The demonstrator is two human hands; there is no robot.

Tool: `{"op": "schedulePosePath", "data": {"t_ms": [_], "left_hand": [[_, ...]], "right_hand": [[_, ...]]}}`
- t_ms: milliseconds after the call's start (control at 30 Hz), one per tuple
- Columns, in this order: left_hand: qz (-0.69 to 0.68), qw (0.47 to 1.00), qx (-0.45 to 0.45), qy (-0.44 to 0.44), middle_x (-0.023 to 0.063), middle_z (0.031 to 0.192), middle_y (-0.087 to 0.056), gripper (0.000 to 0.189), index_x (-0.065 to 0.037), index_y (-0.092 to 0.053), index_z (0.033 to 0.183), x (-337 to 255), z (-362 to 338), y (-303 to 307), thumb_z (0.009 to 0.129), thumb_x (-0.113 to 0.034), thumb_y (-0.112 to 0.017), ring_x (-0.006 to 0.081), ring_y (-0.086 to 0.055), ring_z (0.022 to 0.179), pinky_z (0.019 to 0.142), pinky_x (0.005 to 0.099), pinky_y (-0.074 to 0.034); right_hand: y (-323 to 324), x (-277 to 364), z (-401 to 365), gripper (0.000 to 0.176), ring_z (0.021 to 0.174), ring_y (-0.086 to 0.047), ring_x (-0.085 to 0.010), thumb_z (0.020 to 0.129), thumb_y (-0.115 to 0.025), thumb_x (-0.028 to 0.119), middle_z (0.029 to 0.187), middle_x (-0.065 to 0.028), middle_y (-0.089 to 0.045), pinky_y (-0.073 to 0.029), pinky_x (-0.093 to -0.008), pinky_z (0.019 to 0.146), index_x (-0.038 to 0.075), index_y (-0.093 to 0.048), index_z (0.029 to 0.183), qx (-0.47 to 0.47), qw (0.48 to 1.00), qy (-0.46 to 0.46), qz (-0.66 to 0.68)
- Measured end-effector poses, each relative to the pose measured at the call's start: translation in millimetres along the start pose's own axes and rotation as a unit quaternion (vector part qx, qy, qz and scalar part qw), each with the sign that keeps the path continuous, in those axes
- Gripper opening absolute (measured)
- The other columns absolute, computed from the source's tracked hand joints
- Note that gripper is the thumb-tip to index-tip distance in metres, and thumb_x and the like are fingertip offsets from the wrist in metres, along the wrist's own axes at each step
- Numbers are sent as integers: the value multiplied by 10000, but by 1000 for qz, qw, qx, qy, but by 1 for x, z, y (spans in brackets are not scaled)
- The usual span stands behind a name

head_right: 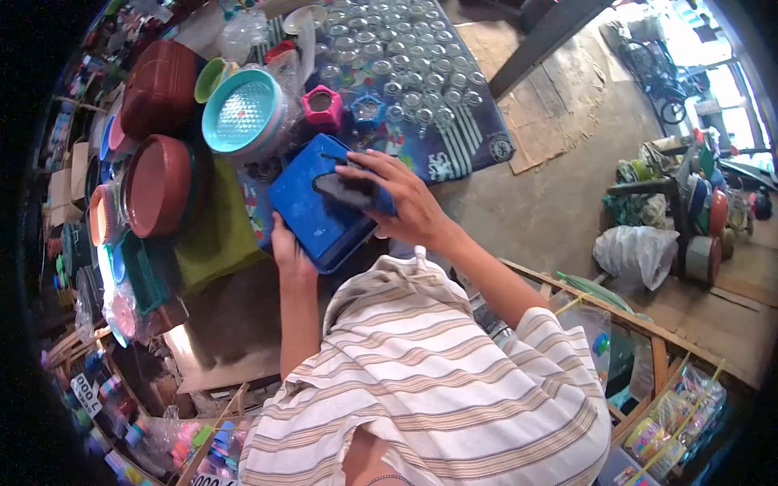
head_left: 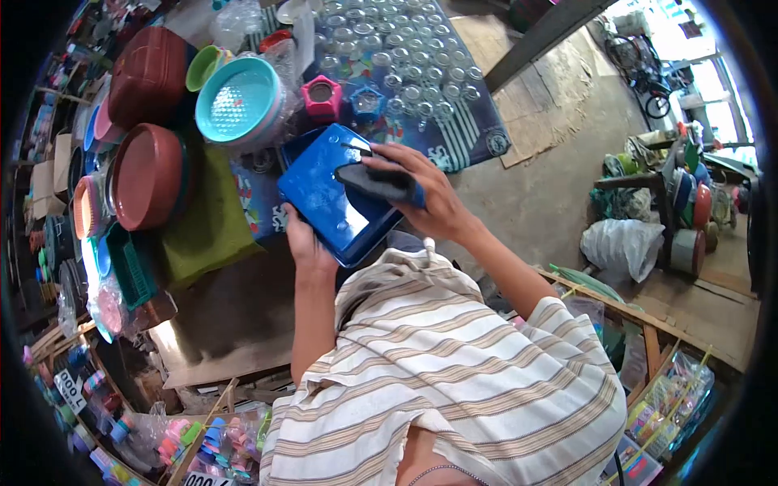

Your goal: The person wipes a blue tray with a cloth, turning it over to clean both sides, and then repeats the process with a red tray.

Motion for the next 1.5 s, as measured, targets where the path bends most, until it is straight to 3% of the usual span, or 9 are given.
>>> {"op": "schedulePosePath", "data": {"t_ms": [67,267,467,667,767,900,1000,1200,1500], "left_hand": [[47,996,65,39,190,1447,-657,684,-51,-525,1523,-5,-12,-10,1164,-581,-282,345,-683,1268,1112,514,-547],[201,974,81,65,142,1342,-709,672,-62,-593,1467,21,-42,-33,1129,-618,-422,270,-728,1171,1028,434,-605],[166,985,33,-19,137,1376,-689,702,-61,-537,1516,12,-50,-32,1119,-633,-446,273,-708,1198,1046,437,-585],[112,976,-23,-187,143,1531,-555,735,-49,-466,1552,-17,-39,21,1129,-646,-399,292,-598,1347,1168,438,-481],[300,910,-71,-278,125,1524,-528,704,-58,-501,1472,-23,-26,85,1136,-657,-349,246,-580,1321,1083,416,-500],[593,616,246,-456,136,704,-520,685,-25,-558,793,-26,-57,28,1127,-598,-387,372,-587,605,543,451,-420],[604,603,287,-434,125,652,-466,693,-29,-538,759,-26,-51,20,1095,-626,-433,370,-555,553,506,438,-407],[631,537,311,-466,119,666,-431,646,-52,-487,738,-27,-16,29,1078,-601,-465,330,-509,547,504,444,-388],[649,637,-18,-416,140,1112,-599,258,-12,-622,1073,-12,84,94,1071,-270,-597,258,-588,1004,934,359,-477]], "right_hand": [[7,-5,0,559,1512,-492,-250,1091,-622,158,1595,-131,-575,-343,-416,1260,50,-457,1615,30,950,-175,257],[39,-20,26,478,1412,-567,-209,1112,-621,217,1479,-109,-671,-395,-384,1208,69,-545,1560,-37,995,-89,-37],[8,-22,37,433,1305,-649,-348,1077,-664,263,1396,-216,-675,-475,-400,1106,63,-617,1458,-112,974,-120,159],[-21,-31,12,545,1044,-536,-106,1138,-541,509,1193,-10,-652,-478,-316,951,70,-634,1448,30,906,-291,305],[-12,-41,14,705,1134,-572,-132,1096,-533,634,1251,-38,-675,-464,-319,1030,49,-610,1483,102,890,-354,267],[-15,-68,13,1079,1310,-607,-208,974,-488,854,1409,-120,-680,-390,-371,1207,-55,-511,1554,156,827,-452,296],[-29,-92,3,741,1158,-647,-136,977,-723,616,1282,-37,-699,-502,-316,1037,70,-606,1465,330,713,-489,380],[-28,-109,-1,703,1210,-620,-169,867,-881,370,1311,-56,-686,-486,-338,1054,119,-608,1465,362,746,-472,301],[-81,-168,-23,643,1143,-656,-156,869,-873,215,1270,-53,-718,-520,-351,1046,81,-646,1456,100,794,-492,342]]}}
Point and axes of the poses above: each hand's wrist, its own z-axis towards the middle knuckle, its own y-axis out of the back of the hand, x = y × z, the point moved 2 cm from there along z, towards the middle knuckle
